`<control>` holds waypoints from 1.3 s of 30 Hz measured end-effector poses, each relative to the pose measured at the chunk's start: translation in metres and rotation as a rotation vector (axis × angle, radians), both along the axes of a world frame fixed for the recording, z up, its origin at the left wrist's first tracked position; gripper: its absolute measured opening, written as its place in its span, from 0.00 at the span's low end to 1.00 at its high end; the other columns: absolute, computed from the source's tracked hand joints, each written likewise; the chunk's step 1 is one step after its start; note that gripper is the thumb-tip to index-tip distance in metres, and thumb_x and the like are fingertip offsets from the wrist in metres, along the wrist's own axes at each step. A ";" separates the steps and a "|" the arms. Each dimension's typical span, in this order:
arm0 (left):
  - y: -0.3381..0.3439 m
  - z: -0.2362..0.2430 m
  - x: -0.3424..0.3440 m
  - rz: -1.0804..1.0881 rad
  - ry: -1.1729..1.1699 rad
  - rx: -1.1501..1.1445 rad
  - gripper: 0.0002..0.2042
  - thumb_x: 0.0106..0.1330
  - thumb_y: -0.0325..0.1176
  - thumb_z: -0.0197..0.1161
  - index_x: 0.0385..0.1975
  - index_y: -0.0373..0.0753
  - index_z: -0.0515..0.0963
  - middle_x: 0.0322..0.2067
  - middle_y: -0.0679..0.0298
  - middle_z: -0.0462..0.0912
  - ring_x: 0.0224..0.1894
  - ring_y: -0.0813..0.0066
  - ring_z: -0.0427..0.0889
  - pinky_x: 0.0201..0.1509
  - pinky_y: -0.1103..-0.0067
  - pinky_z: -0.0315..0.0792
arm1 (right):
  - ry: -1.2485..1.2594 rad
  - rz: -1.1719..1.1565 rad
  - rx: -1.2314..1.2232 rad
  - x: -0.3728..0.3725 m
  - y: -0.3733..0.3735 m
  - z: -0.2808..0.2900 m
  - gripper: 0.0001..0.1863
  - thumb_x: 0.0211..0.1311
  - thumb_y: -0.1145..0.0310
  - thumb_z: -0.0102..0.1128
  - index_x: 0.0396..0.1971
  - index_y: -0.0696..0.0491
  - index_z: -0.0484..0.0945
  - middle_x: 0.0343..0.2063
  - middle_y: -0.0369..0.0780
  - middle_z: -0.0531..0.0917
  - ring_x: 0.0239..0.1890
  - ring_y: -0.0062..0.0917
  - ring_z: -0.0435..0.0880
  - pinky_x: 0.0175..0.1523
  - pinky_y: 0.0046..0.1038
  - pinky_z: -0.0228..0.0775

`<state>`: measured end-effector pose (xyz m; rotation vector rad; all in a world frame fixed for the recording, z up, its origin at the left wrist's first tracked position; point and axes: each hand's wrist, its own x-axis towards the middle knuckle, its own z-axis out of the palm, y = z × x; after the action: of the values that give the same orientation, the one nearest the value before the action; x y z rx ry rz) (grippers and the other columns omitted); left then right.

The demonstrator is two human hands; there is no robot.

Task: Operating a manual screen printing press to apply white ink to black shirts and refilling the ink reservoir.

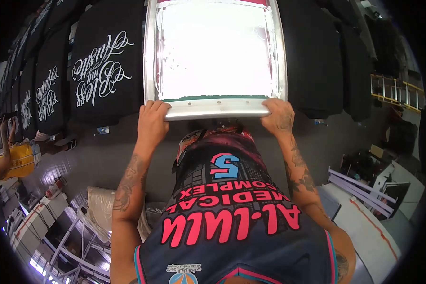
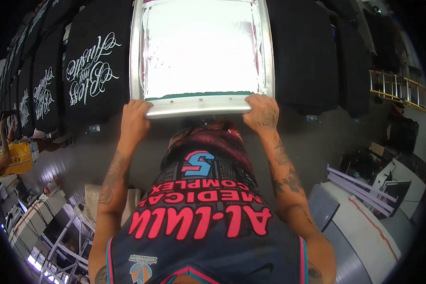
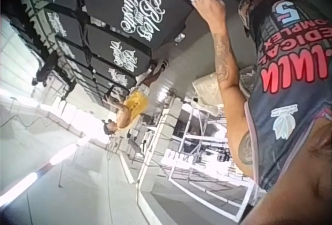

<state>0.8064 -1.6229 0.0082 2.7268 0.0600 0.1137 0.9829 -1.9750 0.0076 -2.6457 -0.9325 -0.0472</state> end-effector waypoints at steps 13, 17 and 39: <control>0.098 -0.016 0.253 0.177 0.051 0.303 0.07 0.52 0.29 0.65 0.31 0.39 0.84 0.33 0.54 0.86 0.37 0.50 0.85 0.41 0.61 0.83 | -0.087 -0.062 -0.176 0.235 0.105 -0.019 0.15 0.42 0.66 0.58 0.32 0.49 0.86 0.32 0.43 0.87 0.38 0.41 0.88 0.43 0.45 0.79; 0.157 -0.005 0.361 0.143 0.215 0.336 0.12 0.54 0.33 0.65 0.36 0.37 0.84 0.35 0.50 0.87 0.41 0.51 0.86 0.44 0.61 0.81 | 0.046 -0.044 -0.347 0.339 0.160 0.011 0.22 0.45 0.51 0.65 0.39 0.46 0.88 0.34 0.47 0.88 0.39 0.43 0.88 0.48 0.41 0.81; -0.015 -0.014 0.038 0.180 0.077 0.172 0.08 0.47 0.23 0.63 0.28 0.40 0.77 0.31 0.62 0.80 0.40 0.55 0.79 0.35 0.63 0.82 | -0.002 -0.086 -0.104 0.011 0.005 -0.001 0.09 0.36 0.70 0.63 0.23 0.51 0.82 0.28 0.41 0.85 0.31 0.41 0.83 0.38 0.44 0.74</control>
<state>0.8448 -1.6376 -0.0059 2.8920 0.3325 0.0678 0.9939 -1.9698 0.0063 -2.7812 -0.8426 -0.0227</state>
